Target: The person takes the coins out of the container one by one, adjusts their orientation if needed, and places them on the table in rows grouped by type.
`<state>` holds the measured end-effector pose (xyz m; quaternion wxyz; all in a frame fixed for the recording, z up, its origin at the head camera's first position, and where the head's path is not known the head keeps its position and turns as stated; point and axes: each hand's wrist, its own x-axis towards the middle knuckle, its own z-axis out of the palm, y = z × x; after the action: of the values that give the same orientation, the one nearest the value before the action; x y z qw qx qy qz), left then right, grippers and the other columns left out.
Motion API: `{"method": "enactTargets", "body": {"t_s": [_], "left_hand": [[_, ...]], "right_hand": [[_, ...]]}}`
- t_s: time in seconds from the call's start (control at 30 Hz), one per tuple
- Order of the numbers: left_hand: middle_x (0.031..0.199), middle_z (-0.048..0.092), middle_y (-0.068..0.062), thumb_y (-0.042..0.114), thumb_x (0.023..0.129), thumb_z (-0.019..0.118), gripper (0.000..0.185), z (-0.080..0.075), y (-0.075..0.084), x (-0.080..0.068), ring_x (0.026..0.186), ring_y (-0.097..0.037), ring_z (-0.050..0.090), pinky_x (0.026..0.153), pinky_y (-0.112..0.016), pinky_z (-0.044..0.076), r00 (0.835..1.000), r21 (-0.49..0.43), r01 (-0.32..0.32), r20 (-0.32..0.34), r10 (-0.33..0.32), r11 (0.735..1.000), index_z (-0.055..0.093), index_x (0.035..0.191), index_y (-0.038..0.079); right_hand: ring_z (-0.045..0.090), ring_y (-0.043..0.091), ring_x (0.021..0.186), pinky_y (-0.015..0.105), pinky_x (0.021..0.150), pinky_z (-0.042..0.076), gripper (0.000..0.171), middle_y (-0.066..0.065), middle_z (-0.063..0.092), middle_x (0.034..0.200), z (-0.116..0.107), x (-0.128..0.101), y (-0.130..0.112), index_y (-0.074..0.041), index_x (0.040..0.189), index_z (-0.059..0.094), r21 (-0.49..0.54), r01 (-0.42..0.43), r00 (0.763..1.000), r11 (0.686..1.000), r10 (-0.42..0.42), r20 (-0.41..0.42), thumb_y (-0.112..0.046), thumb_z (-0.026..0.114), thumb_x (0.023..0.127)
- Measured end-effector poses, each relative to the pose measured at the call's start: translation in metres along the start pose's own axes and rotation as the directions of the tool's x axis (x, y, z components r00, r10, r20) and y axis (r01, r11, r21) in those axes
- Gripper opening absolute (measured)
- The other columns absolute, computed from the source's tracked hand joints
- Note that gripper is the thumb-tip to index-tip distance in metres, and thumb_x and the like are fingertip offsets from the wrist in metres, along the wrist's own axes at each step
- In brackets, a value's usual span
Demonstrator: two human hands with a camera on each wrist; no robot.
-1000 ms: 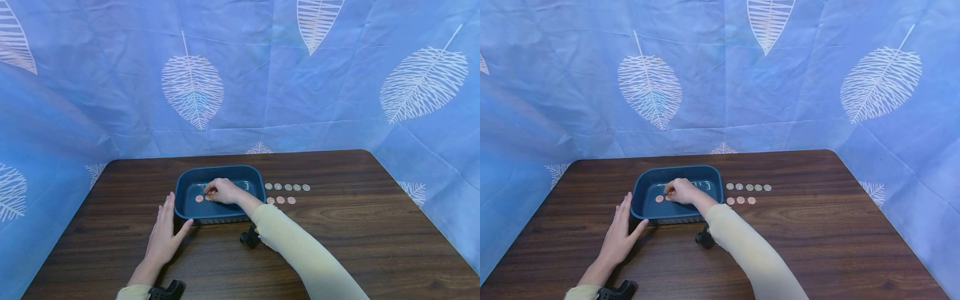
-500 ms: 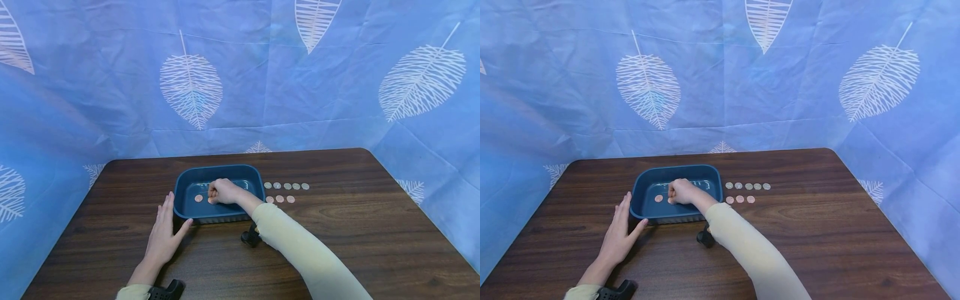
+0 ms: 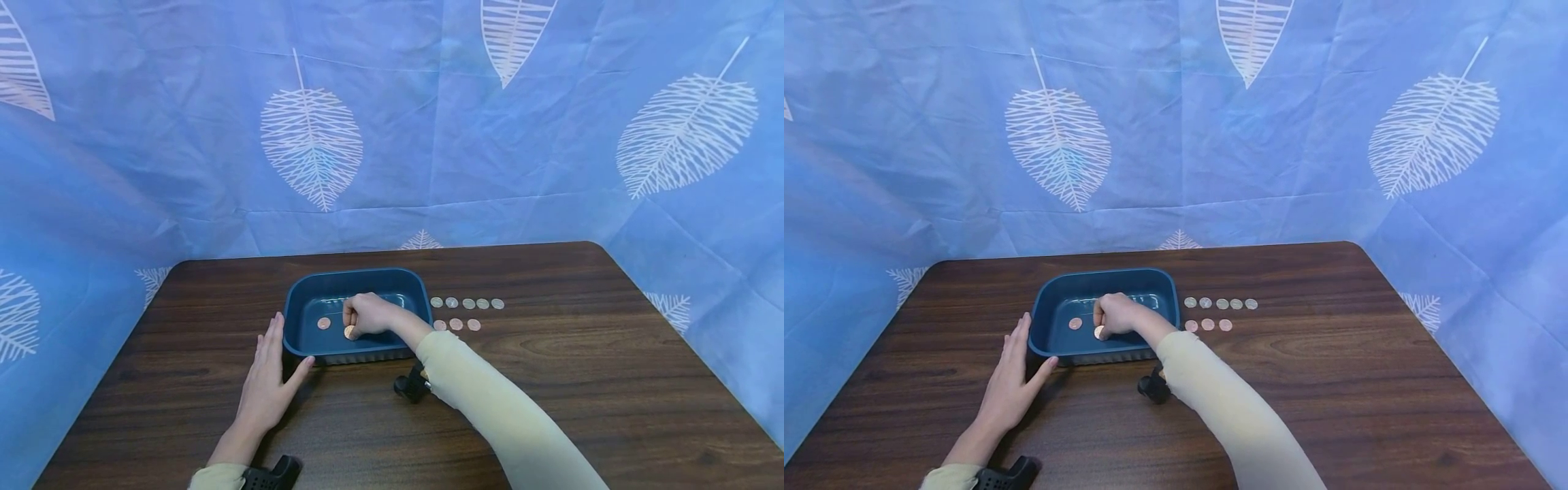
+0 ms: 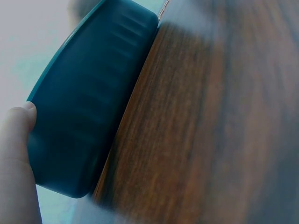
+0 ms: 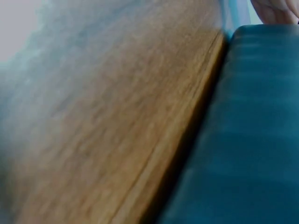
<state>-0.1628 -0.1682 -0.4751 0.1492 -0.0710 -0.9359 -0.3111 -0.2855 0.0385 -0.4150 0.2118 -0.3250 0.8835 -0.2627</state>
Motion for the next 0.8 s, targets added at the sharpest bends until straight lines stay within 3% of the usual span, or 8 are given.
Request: {"method": "enactTargets", "body": {"t_s": [0.3,0.8], "left_hand": [[0.157,0.016,-0.017,0.046,0.091,0.06,0.089,0.0,0.0,-0.001,0.142,-0.038,0.018,0.111,-0.057,0.016,1.0,-0.006,-0.002,0.001,0.002,1.0,0.005,0.155,0.015],[0.158,0.015,-0.014,0.046,0.092,0.059,0.088,0.0,-0.001,-0.001,0.142,-0.034,0.017,0.114,-0.051,0.013,0.999,-0.016,-0.037,-0.019,0.037,0.999,0.003,0.155,0.018]], "right_hand": [[0.053,0.013,0.07,0.025,0.065,0.044,0.008,0.002,0.058,0.079,-0.014,-0.021,0.005,-0.005,0.087,0.063,0.025,0.099,0.995,0.995,-0.099,0.024,0.003,0.063,0.088],[0.06,0.011,0.083,0.025,0.076,0.05,0.012,-0.001,0.063,0.089,-0.047,-0.06,0.012,-0.003,0.102,0.068,0.024,0.198,0.975,0.98,-0.195,-0.107,-0.003,0.061,0.092]]}}
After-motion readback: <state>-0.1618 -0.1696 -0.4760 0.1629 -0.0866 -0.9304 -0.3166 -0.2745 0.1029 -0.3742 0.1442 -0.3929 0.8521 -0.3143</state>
